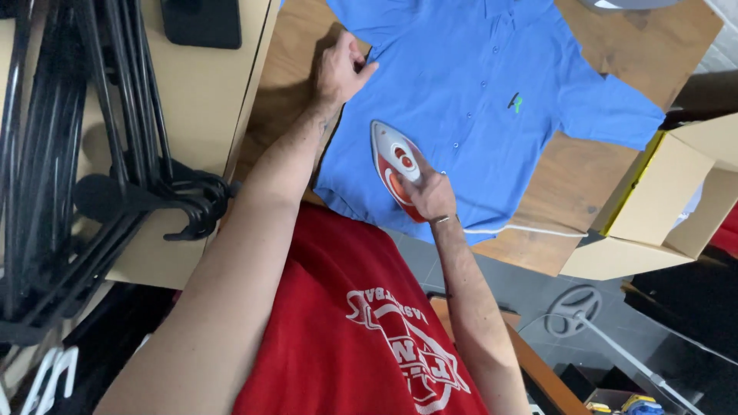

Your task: Unpacking a blue shirt from a box and ironing it on a wooden table

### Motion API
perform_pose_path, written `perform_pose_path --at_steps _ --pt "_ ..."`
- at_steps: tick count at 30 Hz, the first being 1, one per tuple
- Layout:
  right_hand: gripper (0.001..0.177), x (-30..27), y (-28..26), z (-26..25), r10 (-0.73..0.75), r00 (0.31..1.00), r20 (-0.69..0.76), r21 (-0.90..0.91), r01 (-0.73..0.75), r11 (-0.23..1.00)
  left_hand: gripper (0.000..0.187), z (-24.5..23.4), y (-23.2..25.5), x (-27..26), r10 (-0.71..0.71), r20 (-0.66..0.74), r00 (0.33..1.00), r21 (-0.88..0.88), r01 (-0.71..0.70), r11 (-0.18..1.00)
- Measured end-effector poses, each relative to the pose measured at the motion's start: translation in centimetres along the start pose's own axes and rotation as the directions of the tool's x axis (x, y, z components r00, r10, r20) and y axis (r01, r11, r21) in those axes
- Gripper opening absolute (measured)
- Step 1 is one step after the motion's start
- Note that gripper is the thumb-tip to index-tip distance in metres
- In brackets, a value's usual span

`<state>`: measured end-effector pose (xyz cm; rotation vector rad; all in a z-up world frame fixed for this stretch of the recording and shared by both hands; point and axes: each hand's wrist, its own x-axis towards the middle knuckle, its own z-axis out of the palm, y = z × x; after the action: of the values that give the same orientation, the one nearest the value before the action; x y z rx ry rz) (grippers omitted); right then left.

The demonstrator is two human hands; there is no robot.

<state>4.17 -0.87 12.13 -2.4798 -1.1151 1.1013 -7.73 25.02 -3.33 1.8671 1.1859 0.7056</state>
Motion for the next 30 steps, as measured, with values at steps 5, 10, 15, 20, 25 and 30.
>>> perform_pose_path --at_steps 5,10,15,20,25,30 --pt "0.076 -1.4 1.7 2.1 -0.213 0.956 0.201 -0.370 0.275 0.887 0.044 0.3 -0.4 -0.4 0.072 0.005 0.997 0.026 -0.073 0.997" --pt "0.070 -2.6 2.4 3.8 -0.350 0.864 0.362 -0.455 0.491 0.743 0.042 0.4 -0.3 -0.7 0.129 -0.024 0.991 0.047 -0.128 0.991" --pt "0.070 -3.5 1.0 3.4 -0.312 0.892 0.328 -0.462 0.440 0.770 0.030 0.4 -0.1 -0.6 0.154 -0.013 0.988 0.099 -0.152 0.983" --pt "0.063 -2.3 -0.1 0.8 0.195 0.980 0.033 0.214 -0.197 0.957 0.028 0.9 -0.9 -0.6 0.245 -0.026 0.969 0.159 -0.238 0.958" --pt "0.059 -0.3 -1.2 -1.5 0.398 0.913 -0.092 0.453 -0.318 0.833 0.040 -0.2 2.7 -0.7 0.346 0.042 0.937 0.358 -0.338 0.871" --pt "0.062 2.6 2.5 -1.6 0.259 0.934 -0.245 0.325 -0.172 0.930 0.060 -0.6 2.9 -1.0 0.408 0.245 0.879 0.441 -0.476 0.761"
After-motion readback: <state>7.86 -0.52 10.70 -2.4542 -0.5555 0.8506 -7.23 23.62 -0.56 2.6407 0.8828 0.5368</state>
